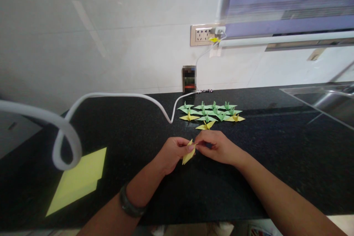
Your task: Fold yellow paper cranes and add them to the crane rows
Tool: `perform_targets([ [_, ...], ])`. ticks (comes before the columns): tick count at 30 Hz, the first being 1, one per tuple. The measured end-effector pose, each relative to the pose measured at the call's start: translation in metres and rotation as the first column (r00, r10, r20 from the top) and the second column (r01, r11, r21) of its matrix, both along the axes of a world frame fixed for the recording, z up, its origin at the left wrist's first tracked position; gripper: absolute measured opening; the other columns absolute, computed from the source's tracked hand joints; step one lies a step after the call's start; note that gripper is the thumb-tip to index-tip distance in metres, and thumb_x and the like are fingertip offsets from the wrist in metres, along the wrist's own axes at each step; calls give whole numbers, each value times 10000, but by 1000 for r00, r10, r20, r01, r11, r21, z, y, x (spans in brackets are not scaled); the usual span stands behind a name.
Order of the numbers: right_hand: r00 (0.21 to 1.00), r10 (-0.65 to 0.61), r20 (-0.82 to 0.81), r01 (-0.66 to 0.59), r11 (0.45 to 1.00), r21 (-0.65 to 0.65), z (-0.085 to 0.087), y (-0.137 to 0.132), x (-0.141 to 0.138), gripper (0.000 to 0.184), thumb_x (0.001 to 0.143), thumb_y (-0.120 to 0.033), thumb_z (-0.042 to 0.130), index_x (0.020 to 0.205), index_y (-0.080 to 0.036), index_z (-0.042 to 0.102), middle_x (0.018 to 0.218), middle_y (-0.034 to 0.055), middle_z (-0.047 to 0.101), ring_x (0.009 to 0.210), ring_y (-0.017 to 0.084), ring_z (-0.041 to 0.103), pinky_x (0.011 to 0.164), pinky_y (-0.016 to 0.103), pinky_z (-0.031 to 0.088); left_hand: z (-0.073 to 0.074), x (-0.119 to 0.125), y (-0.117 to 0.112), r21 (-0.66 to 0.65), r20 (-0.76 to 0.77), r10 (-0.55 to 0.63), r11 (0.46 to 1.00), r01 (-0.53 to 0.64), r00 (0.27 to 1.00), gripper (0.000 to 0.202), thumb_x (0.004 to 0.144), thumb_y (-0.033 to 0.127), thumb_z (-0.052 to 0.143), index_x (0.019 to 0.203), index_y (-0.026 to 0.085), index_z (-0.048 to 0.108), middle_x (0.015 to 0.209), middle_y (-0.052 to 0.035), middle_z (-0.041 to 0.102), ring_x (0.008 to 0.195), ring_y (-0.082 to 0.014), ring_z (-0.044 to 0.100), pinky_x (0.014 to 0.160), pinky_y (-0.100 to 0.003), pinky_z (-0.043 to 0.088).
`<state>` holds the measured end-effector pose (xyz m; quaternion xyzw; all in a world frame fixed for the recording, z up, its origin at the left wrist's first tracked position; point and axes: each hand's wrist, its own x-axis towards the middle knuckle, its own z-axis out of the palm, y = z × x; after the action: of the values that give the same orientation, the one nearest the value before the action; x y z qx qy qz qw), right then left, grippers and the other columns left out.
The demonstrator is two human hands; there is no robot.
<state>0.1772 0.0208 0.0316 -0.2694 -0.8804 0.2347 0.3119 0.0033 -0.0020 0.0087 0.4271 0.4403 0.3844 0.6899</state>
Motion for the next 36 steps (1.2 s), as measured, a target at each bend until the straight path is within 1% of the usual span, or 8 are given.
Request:
perform_targets([
  [2, 1000, -3, 25, 1, 998, 61, -1, 1, 1, 105, 750, -169, 487, 773, -183, 589, 697, 34, 587, 644, 125, 522, 596, 239, 400, -1, 1, 0, 16, 12, 31, 999, -32, 999, 289, 559, 345, 682, 689, 95, 615, 596, -45, 605, 511, -109, 522, 483, -216, 376],
  [5, 998, -49, 25, 45, 991, 130, -5, 2, 0, 120, 772, -182, 464, 756, -182, 582, 683, 38, 579, 642, 128, 515, 595, 244, 397, -1, 3, 0, 54, 41, 77, 995, -79, 996, 276, 587, 349, 662, 704, 103, 617, 589, -32, 598, 503, -96, 512, 481, -209, 374],
  [12, 992, -122, 20, 114, 964, 240, -11, -2, -4, 122, 789, -205, 445, 801, -175, 562, 692, 46, 565, 645, 133, 506, 590, 252, 389, 0, 7, 0, 114, 82, 205, 970, -213, 975, 244, 592, 305, 667, 736, 112, 623, 653, -34, 622, 583, -107, 543, 576, -233, 412],
  [16, 989, -135, 53, 115, 951, 287, -10, -4, -5, 124, 795, -207, 435, 804, -174, 555, 691, 47, 559, 646, 136, 503, 592, 254, 386, 0, 8, 0, 145, 92, 247, 955, -258, 965, 220, 611, 276, 658, 740, 103, 618, 664, -38, 622, 592, -107, 542, 585, -234, 414],
  [21, 987, -141, 71, 115, 950, 289, -9, -4, -6, 140, 803, -190, 414, 844, -157, 544, 725, 56, 557, 673, 134, 500, 607, 249, 391, -3, 8, 1, 142, 114, 257, 952, -272, 960, 208, 616, 260, 655, 746, 102, 618, 677, -42, 624, 611, -117, 550, 607, -248, 422],
  [27, 988, -143, 64, 114, 938, 326, -10, -4, -7, 128, 798, -195, 427, 823, -150, 544, 680, 39, 542, 631, 122, 489, 583, 240, 389, -4, 8, 0, 134, 129, 249, 955, -266, 960, 192, 612, 256, 660, 721, 103, 620, 644, -37, 618, 582, -110, 543, 578, -234, 416],
  [32, 986, -168, 21, 153, 938, 310, -10, -6, -10, 113, 794, -185, 432, 820, -155, 537, 704, 38, 552, 646, 120, 494, 587, 236, 391, -3, 8, -1, 133, 141, 230, 959, -249, 963, 186, 613, 268, 659, 695, 106, 621, 627, -36, 614, 560, -103, 534, 559, -223, 408],
  [36, 983, -183, -6, 176, 937, 300, -9, -7, -12, 105, 794, -179, 433, 811, -154, 534, 698, 36, 552, 645, 119, 491, 597, 238, 392, -1, 9, -2, 107, 157, 208, 968, -226, 965, 185, 616, 272, 657, 688, 106, 621, 632, -38, 613, 560, -101, 533, 560, -221, 404],
])
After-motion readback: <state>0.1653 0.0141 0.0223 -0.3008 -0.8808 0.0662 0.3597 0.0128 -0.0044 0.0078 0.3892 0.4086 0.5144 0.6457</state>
